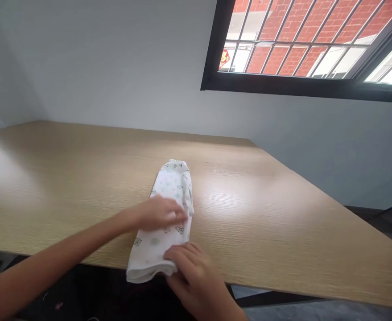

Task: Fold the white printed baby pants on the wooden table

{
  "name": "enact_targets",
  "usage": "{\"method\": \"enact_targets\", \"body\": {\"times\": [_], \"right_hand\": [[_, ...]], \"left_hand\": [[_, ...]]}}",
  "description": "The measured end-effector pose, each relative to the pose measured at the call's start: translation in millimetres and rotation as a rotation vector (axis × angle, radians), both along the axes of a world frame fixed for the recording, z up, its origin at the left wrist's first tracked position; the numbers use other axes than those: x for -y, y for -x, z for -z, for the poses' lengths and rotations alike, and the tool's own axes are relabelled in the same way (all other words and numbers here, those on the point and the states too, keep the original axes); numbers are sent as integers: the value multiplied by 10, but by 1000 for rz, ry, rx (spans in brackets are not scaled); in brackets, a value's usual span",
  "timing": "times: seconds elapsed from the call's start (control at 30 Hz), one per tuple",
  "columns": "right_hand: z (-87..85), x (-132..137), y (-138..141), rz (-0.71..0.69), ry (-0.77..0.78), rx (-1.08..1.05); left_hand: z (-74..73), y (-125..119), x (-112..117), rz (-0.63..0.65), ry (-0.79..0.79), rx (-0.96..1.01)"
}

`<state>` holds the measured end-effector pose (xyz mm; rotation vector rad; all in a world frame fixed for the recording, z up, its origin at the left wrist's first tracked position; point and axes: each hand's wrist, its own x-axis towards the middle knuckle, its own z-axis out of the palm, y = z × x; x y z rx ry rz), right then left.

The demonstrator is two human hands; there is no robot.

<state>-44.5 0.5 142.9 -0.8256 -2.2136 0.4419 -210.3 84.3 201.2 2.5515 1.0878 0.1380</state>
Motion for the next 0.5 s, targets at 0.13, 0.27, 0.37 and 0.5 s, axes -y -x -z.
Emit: {"method": "enact_targets", "body": {"times": [0.13,0.27,0.37,0.5], "right_hand": [[-184,153,-106,37,35,-62],[-384,314,-177,-48,19,-40],[-511,173,-212,133,29,-32],[-634,-315,-270,370,-48,-16]], "left_hand": [[-76,-28,934,-48,168,111],[-210,-29,1159,-58,229,118],[-424,21,810,-94,81,60],[-531,53,-104,-157,-140,13]]}}
